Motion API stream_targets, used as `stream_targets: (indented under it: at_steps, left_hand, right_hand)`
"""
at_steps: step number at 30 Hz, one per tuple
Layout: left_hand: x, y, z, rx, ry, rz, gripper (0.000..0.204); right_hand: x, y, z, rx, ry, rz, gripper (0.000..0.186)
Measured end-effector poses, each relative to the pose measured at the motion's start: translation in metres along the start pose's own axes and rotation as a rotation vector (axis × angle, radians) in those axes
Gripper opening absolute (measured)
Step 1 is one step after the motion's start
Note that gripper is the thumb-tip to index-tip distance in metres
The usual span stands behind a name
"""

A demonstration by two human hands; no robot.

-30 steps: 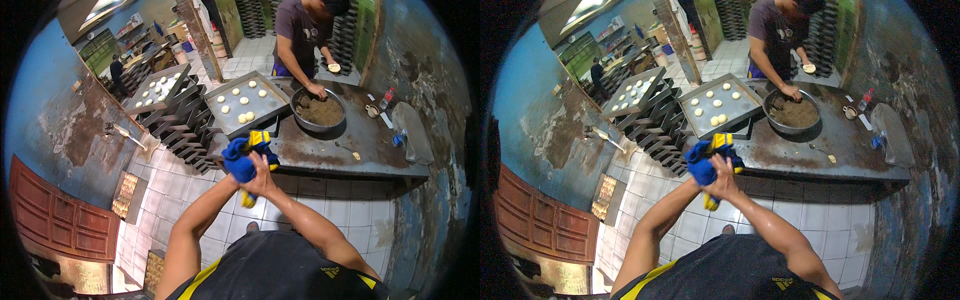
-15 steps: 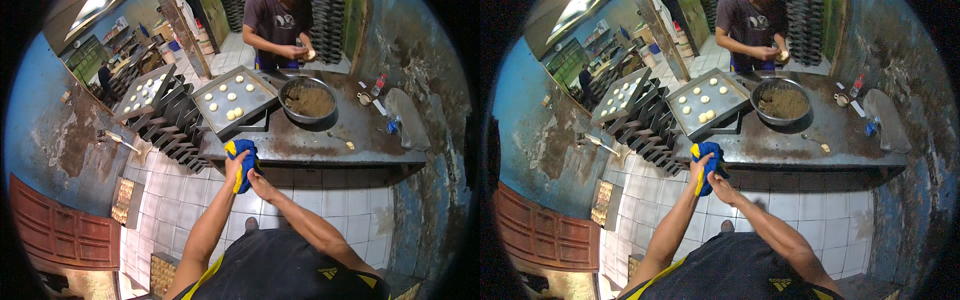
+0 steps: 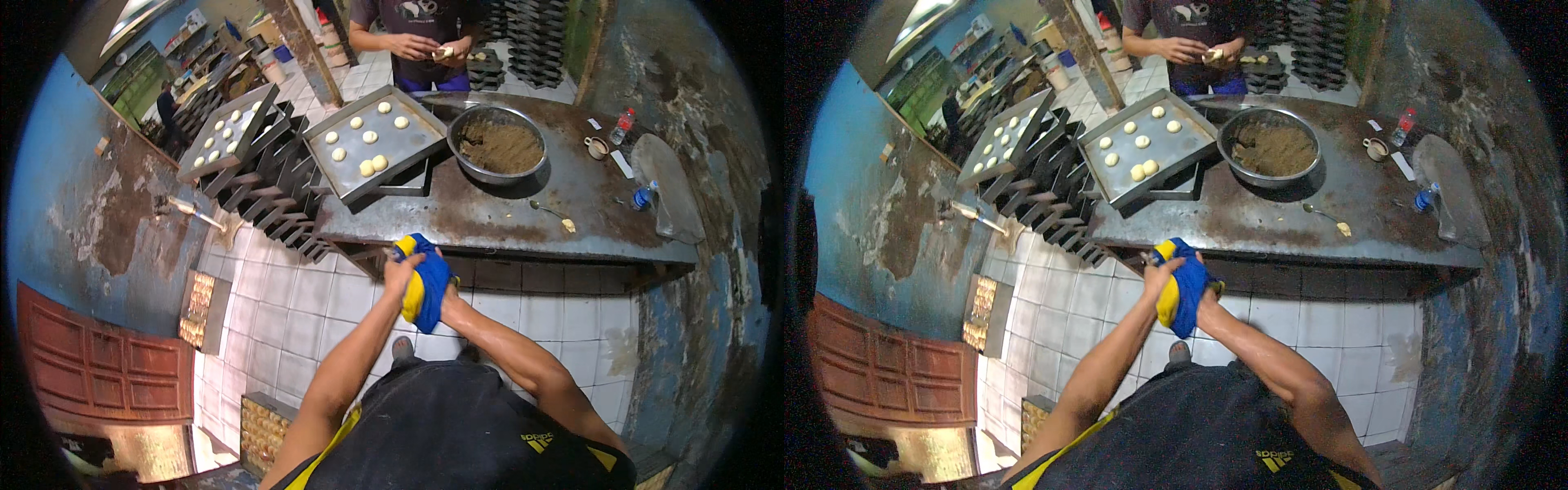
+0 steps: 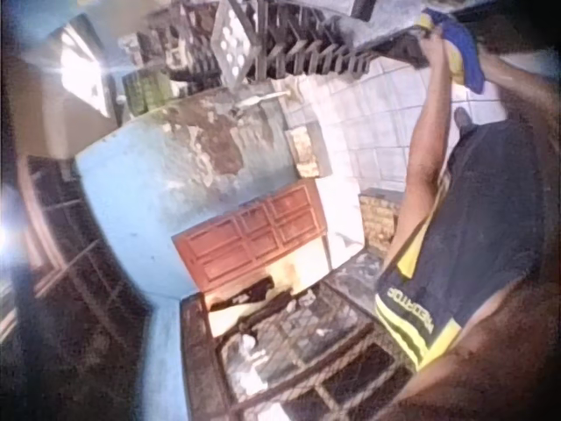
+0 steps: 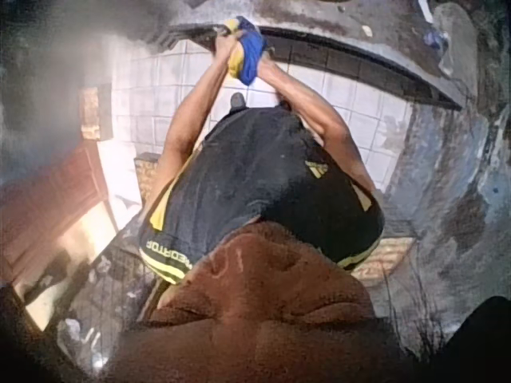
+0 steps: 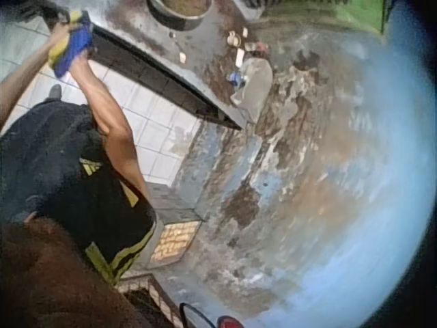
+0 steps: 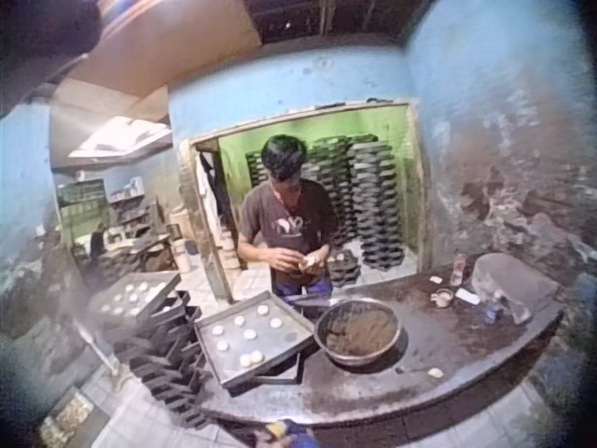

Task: The person fills small pieces of dough with a mixture from a bowl by hand, rolls them into buns, and places them onto metal trays before stacking the trays.

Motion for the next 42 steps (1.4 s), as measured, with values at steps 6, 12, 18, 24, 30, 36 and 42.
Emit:
stream_targets:
  at_steps: [6,12,18,24,30,36,42]
  left_hand:
    - [-0.048,-0.092,0.034,0.139,-0.097,-0.215,0.041]
    - [-0.107,-0.051,-0.032,-0.136,-0.662,-0.289,0.088]
    - [-0.099,-0.142,0.013,0.064,-0.102,0.255,0.073]
    - [-0.045,-0.217,0.098,0.249,0.265,0.717,0.061]
    - [-0.102,-0.260,0.230,-0.001,0.113,0.577,0.053]
    - [-0.220,-0.284,0.301,-0.130,0.487,1.042,0.046]
    - [-0.216,-0.272,0.306,-0.183,0.405,0.825,0.057]
  right_hand:
    - [0.043,0.047,-0.035,-0.365,0.525,0.724,0.021]
    - [0.098,0.197,-0.097,-0.410,0.930,0.927,0.041]
    - [0.141,0.320,-0.093,-0.537,1.149,1.324,0.037]
    - [0.107,0.421,0.035,-0.367,1.128,1.481,0.033]
    - [0.110,0.482,0.120,-0.580,0.543,0.112,0.032]
    - [0.105,0.476,0.122,-1.133,0.614,0.149,0.033]
    - [0.085,0.256,0.200,-1.219,0.607,0.889,0.034]
Point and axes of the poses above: each hand's wrist, its own z-axis towards the middle knuckle, its own y-axis out of the palm, x = y × z, the point moved 7 cm from there along z, towards the middle knuckle, and after that the axes turned 9 degrees about -z, right-handed, at the moved point
